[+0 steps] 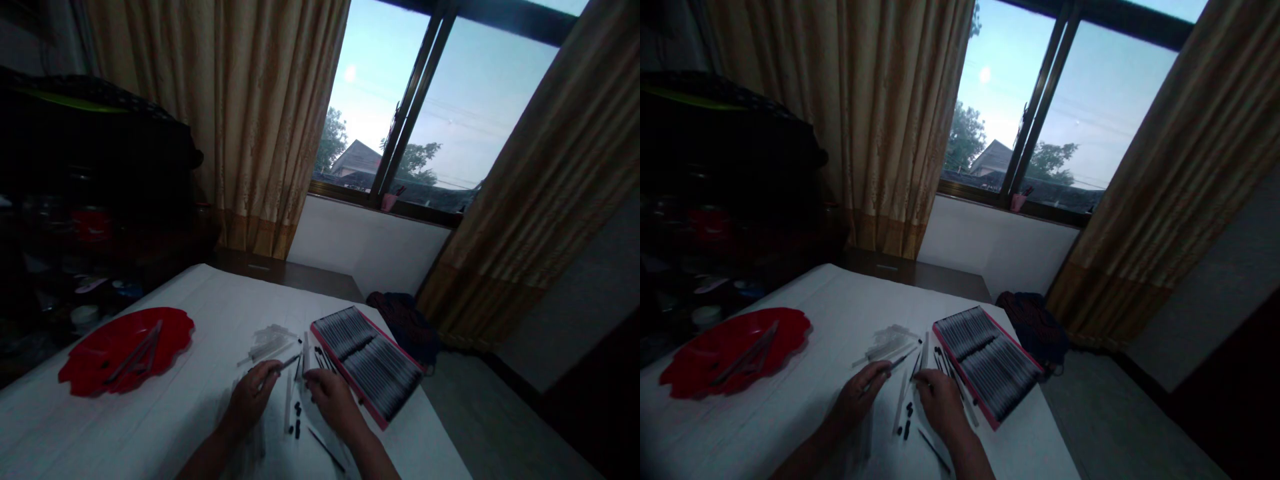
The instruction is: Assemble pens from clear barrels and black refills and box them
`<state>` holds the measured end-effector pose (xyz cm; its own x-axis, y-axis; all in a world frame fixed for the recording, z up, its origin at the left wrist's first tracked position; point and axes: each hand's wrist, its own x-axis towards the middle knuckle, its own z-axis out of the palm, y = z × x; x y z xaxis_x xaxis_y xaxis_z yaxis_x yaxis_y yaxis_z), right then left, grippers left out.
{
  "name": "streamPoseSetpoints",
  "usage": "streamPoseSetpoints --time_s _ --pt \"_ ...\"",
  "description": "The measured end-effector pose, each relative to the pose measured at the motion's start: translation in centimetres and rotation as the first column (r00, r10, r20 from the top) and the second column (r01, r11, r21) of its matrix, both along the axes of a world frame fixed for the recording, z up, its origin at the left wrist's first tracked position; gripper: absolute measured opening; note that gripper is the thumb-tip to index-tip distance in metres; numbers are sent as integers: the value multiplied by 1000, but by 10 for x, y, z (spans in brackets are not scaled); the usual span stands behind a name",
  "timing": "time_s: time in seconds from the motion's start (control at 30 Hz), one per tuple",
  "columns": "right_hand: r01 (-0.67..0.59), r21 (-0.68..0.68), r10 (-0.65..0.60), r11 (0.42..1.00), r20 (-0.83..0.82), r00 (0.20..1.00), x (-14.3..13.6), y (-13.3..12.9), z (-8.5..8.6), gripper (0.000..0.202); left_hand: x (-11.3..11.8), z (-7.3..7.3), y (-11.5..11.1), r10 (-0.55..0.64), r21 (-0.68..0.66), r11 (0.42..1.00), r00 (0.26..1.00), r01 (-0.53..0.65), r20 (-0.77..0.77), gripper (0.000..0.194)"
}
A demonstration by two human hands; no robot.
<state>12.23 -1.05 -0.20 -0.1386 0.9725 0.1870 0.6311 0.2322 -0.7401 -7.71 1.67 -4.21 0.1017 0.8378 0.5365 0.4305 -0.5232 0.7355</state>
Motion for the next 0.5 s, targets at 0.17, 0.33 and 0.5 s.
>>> streamPoseSetpoints --time_s 0.17,0.33,0.5 --pt "66 -5 -59 998 382 922 -15 -5 -24 27 -10 1 6 -3 13 1000 1000 3 12 24" --pt "67 -40 -36 997 517 855 -26 -1 -28 22 -19 -5 19 -19 90 996 998 24 -61 24" --pt "120 -25 -99 992 415 904 -24 4 -34 19 -21 -12 25 -8 147 989 995 23 -101 26"
